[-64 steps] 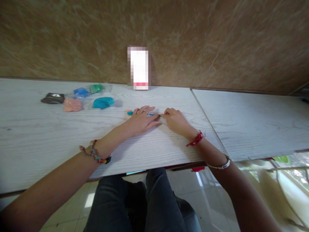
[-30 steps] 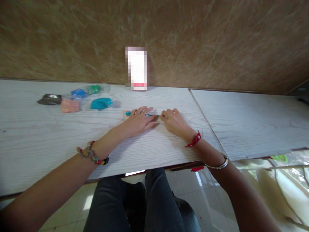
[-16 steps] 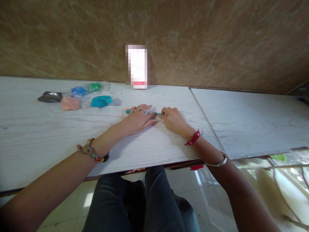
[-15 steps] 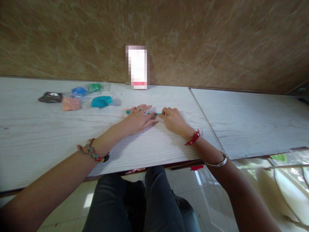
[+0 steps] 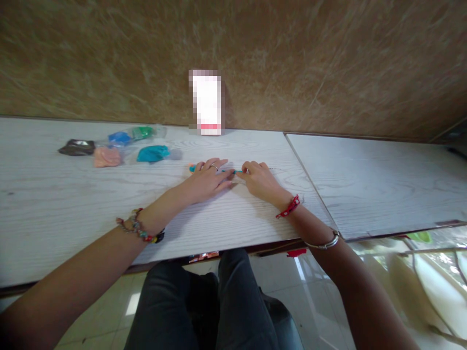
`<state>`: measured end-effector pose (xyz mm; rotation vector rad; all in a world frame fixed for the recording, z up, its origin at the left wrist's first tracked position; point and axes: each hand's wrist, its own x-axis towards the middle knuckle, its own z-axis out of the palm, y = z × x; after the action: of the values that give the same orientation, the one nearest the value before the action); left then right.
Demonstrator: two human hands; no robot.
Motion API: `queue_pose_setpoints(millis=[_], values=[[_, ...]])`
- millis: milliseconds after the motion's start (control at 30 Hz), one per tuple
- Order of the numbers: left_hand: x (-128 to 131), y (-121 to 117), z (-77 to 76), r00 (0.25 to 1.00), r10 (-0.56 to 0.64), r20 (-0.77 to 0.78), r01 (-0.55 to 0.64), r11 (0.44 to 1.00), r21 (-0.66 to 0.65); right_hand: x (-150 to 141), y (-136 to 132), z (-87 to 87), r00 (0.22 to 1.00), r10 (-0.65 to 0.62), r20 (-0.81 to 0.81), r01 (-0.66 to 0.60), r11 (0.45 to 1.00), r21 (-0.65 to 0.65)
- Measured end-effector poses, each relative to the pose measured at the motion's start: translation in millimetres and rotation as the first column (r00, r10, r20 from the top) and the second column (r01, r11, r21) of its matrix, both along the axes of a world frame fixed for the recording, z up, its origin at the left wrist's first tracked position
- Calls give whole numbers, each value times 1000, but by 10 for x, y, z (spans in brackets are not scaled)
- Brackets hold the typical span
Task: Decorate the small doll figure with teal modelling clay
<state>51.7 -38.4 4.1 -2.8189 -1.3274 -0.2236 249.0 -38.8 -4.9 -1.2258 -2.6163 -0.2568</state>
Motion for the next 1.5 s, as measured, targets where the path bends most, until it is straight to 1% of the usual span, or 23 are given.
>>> queue_pose_setpoints(millis=[67, 167, 233, 300, 400, 467, 533, 667, 867, 933, 1100, 1233, 1367, 1500], values=[[0, 2, -7, 1000, -6, -4, 6, 1000, 14, 27, 14, 3, 998, -16, -53, 16, 1000, -5], [-3, 5, -25, 1000, -17, -3, 17, 999, 42, 111, 39, 35, 983, -76, -165, 78, 997, 4], [-3, 4, -31, 1000, -25, -5, 26, 998, 49, 167, 43, 75, 975, -99, -197, 103, 995, 11], [2, 1, -26, 1000, -26, -7, 26, 999, 44, 198, 31, 117, 983, -86, -164, 87, 996, 0], [28, -8, -8, 1000, -14, -4, 14, 1000, 28, 187, -10, 158, 997, -48, -53, 46, 998, -41], [52, -15, 4, 1000, -13, -3, 13, 1000, 19, 162, -33, 161, 999, -35, 4, 36, 997, -62], [73, -21, 15, 1000, -22, -5, 22, 1000, 17, 144, -41, 150, 999, -29, 29, 31, 997, -70], [84, -33, 37, 1000, -5, -6, 5, 1000, 18, 142, -21, 117, 1000, -23, 9, 23, 997, -70], [69, -42, 56, 997, 79, 26, -80, 996, 45, 171, 16, 92, 995, -3, -96, -4, 998, -69], [82, -43, 51, 997, 63, 35, -64, 997, 38, 179, 20, 104, 995, 6, -100, -14, 997, -81], [133, -30, 13, 998, -56, 22, 56, 998, -24, 193, 21, 163, 997, -8, -72, 1, 995, -95], [140, -17, -6, 998, -60, 16, 61, 997, -45, 178, 5, 175, 998, -55, -9, 55, 996, -72], [134, -20, 9, 998, -62, 6, 62, 997, -44, 136, -29, 165, 997, -52, 60, 56, 996, -70], [142, -19, 16, 999, -33, -4, 33, 998, -58, 111, -42, 159, 994, -70, 79, 74, 996, -50]])
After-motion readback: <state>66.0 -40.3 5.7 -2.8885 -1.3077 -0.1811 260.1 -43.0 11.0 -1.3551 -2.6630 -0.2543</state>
